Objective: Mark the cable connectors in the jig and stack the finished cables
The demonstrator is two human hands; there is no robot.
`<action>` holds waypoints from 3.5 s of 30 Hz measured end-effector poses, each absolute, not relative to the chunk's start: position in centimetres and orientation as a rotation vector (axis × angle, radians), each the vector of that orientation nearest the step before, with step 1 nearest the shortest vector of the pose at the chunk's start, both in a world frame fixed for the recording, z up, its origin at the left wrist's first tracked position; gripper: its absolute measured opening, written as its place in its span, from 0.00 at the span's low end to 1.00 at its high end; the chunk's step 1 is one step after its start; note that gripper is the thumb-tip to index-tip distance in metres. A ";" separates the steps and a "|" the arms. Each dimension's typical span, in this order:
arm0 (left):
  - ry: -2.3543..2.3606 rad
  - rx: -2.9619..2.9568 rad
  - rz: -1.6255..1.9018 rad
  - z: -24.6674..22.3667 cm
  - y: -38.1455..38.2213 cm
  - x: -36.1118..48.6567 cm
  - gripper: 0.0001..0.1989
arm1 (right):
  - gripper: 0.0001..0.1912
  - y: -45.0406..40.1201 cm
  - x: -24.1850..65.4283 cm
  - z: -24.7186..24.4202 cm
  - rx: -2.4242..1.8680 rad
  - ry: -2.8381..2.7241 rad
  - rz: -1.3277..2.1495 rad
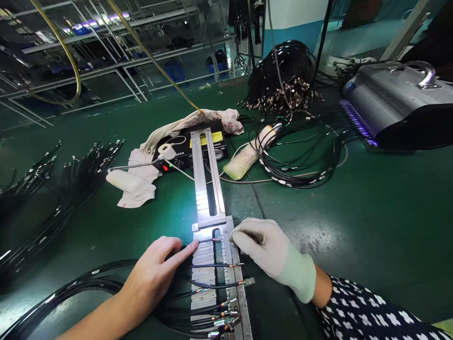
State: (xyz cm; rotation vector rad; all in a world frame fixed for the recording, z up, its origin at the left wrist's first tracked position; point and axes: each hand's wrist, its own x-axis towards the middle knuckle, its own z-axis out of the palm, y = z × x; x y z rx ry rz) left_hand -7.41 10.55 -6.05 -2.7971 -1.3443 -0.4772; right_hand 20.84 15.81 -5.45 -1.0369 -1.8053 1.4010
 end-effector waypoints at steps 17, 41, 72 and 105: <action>-1.776 -3.068 -0.728 -4.4 8.0 -8.0 0.09 | 0.15 15.5 20.9 -5.7 -1.058 -1.803 1.353; -1.308 -2.973 -0.554 -4.9 10.0 -6.9 0.17 | 0.14 15.7 21.0 -5.7 -1.025 -1.842 1.339; -1.502 -2.906 -0.630 -5.7 9.2 -7.0 0.23 | 0.15 14.7 20.6 -6.1 -0.908 -2.270 0.683; -1.742 -3.368 -0.543 -2.3 7.7 -6.4 0.10 | 0.12 13.5 21.7 -6.3 -1.082 -2.168 0.790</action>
